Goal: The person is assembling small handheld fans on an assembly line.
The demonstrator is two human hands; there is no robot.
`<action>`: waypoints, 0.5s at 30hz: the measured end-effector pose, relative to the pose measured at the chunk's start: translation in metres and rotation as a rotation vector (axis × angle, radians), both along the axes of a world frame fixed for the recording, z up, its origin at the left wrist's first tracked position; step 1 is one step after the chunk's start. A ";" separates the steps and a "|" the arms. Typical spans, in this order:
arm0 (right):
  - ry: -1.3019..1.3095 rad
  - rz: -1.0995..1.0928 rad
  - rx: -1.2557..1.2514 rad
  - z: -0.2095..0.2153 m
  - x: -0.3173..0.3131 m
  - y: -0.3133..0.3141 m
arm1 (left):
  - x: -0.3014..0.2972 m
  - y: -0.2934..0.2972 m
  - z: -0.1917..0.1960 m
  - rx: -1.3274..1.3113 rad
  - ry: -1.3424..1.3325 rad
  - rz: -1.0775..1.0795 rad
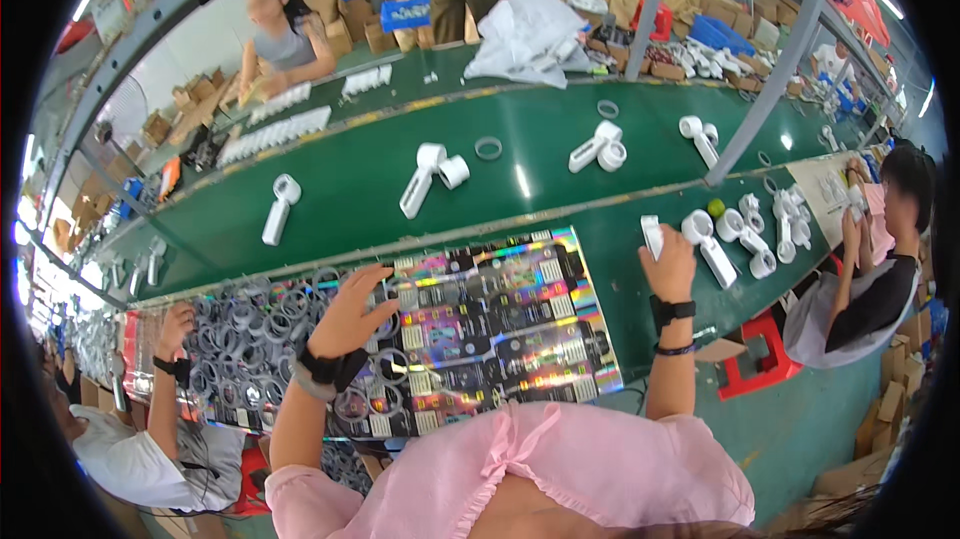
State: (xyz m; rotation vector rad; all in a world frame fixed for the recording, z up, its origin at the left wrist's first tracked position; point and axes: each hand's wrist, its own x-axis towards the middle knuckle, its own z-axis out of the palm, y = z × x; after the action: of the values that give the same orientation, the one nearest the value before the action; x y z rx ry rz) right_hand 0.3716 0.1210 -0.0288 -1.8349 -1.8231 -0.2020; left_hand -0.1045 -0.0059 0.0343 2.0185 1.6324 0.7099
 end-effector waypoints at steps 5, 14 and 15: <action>0.377 0.596 0.010 -0.003 -0.084 0.016 | 0.003 0.124 -0.051 -0.090 0.023 0.200; 0.520 0.950 -0.334 -0.044 -0.118 -0.003 | 0.037 0.235 -0.094 -0.066 0.560 0.687; 0.553 0.968 -0.308 -0.049 -0.118 -0.006 | 0.036 0.243 -0.095 -0.097 0.496 0.757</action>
State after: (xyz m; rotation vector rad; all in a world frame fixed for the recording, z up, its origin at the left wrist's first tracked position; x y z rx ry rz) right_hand 0.2538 0.1148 -0.0773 -0.8325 -2.1317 0.8790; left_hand -0.0685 0.2373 -0.0611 1.5457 2.7152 0.3446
